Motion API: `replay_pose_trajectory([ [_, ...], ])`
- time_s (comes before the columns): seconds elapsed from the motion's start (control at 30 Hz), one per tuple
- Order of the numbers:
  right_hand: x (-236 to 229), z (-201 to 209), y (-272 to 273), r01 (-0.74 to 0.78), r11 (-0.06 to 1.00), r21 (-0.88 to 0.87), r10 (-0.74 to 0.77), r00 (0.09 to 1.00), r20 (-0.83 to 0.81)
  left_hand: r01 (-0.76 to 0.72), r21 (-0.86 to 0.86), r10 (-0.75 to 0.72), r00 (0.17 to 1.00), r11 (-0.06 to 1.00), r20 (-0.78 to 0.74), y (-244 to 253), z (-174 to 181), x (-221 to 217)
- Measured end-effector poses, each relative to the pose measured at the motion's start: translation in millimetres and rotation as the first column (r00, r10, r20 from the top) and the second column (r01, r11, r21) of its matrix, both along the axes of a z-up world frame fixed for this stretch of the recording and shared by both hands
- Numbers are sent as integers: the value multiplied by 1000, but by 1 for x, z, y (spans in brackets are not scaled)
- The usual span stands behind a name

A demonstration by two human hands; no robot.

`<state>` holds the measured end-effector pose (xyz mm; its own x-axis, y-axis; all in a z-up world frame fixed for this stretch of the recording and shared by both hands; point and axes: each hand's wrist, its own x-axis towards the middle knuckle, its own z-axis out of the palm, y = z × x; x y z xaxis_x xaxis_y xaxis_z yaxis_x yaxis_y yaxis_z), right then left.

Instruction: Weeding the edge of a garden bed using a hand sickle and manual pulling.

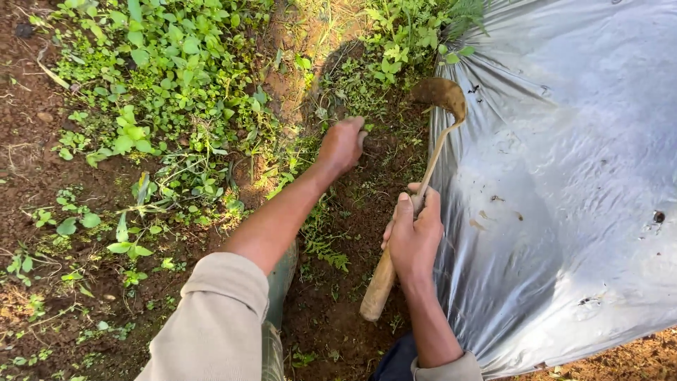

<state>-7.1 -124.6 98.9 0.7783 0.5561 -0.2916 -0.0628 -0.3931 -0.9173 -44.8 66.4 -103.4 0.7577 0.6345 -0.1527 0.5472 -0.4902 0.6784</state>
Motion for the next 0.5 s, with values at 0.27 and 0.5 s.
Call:
replay_pose_trajectory([
  [0.27,-2,-3,1,3,1000,12,-3,1000,-6,-66,33,70,986,997,-154,8,5,-16],
  [0.5,1,-2,4,5,1000,8,-5,1000,-15,-185,135,203,970,973,-134,30,46,-16],
])
